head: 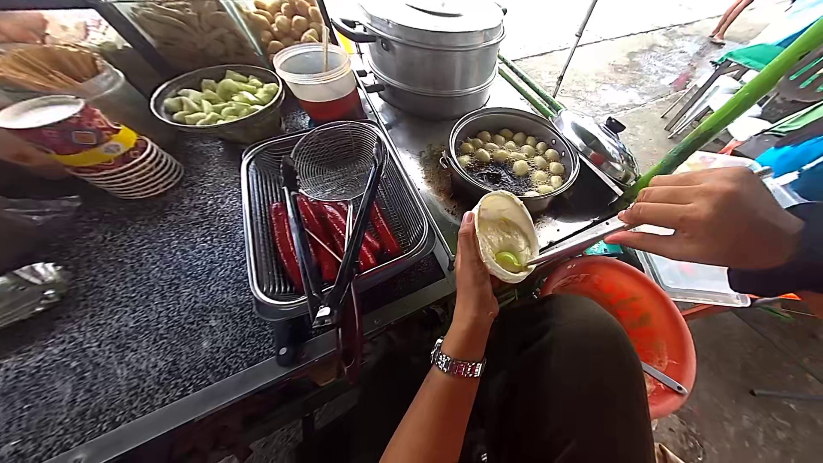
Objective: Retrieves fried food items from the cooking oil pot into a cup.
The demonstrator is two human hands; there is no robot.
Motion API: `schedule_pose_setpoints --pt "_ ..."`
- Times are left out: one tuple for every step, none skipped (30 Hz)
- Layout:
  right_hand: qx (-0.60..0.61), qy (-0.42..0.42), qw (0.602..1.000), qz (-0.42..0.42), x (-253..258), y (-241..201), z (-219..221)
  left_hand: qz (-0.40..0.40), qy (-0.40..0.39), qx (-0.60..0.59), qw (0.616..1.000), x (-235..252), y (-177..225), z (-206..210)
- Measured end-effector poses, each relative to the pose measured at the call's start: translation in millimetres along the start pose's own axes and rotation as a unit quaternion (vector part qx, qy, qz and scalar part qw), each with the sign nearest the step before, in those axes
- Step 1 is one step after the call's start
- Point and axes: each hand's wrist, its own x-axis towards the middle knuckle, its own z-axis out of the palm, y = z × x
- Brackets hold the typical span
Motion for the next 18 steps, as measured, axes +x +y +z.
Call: schedule_pose_setpoints --pt "-0.005 -0.01 1.0 -0.005 1 -4 0 0.001 -0.001 0.002 1.0 0 -1 0" --pt "0.005 -0.017 1.0 0.003 1 -6 2 0.004 0.001 0.004 1.0 0 -2 1" --pt "0.031 -0.019 0.999 0.026 1 -9 6 0.009 0.001 0.009 1.0 1 -3 1" --pt "0.075 -0.024 0.994 0.069 -1 -11 10 0.019 0.003 0.014 1.0 1 -5 0" --pt "0.144 -0.037 0.98 0.131 -4 -13 14 0.03 0.005 0.021 0.999 1 -7 0" --pt "0.242 -0.054 0.947 0.206 -7 -14 17 0.037 0.008 0.027 0.999 1 -8 -1" --pt "0.36 -0.07 0.884 0.288 -8 -14 19 0.039 0.008 0.029 0.999 2 -8 -1" --pt "0.465 -0.084 0.799 0.372 -9 -14 21 0.037 0.007 0.031 0.999 2 -9 -2" --pt "0.538 -0.088 0.711 0.444 -10 -12 25 0.033 0.008 0.029 0.999 3 -9 -3" --pt "0.572 -0.087 0.643 0.501 -11 -8 29 0.026 0.011 0.024 0.999 4 -9 -3" --pt "0.574 -0.08 0.61 0.54 -10 -2 35 0.02 0.015 0.021 0.999 4 -9 -2" --pt "0.546 -0.068 0.616 0.564 -10 4 42 0.013 0.019 0.019 1.0 4 -9 -2" --pt "0.48 -0.06 0.662 0.573 -10 11 51 0.003 0.025 0.017 1.0 3 -9 -2" --pt "0.378 -0.063 0.73 0.566 -10 18 59 -0.005 0.028 0.015 0.999 2 -10 -2" --pt "0.269 -0.066 0.798 0.536 -12 24 66 -0.011 0.03 0.011 0.999 2 -10 -2" --pt "0.17 -0.058 0.857 0.483 -13 26 72 -0.016 0.034 0.009 0.999 1 -9 -2" --pt "0.074 -0.039 0.908 0.41 -16 27 78 -0.018 0.037 0.007 0.999 1 -9 -1" --pt "-0.007 -0.016 0.945 0.327 -18 28 84 -0.019 0.039 0.005 0.999 1 -8 -1"
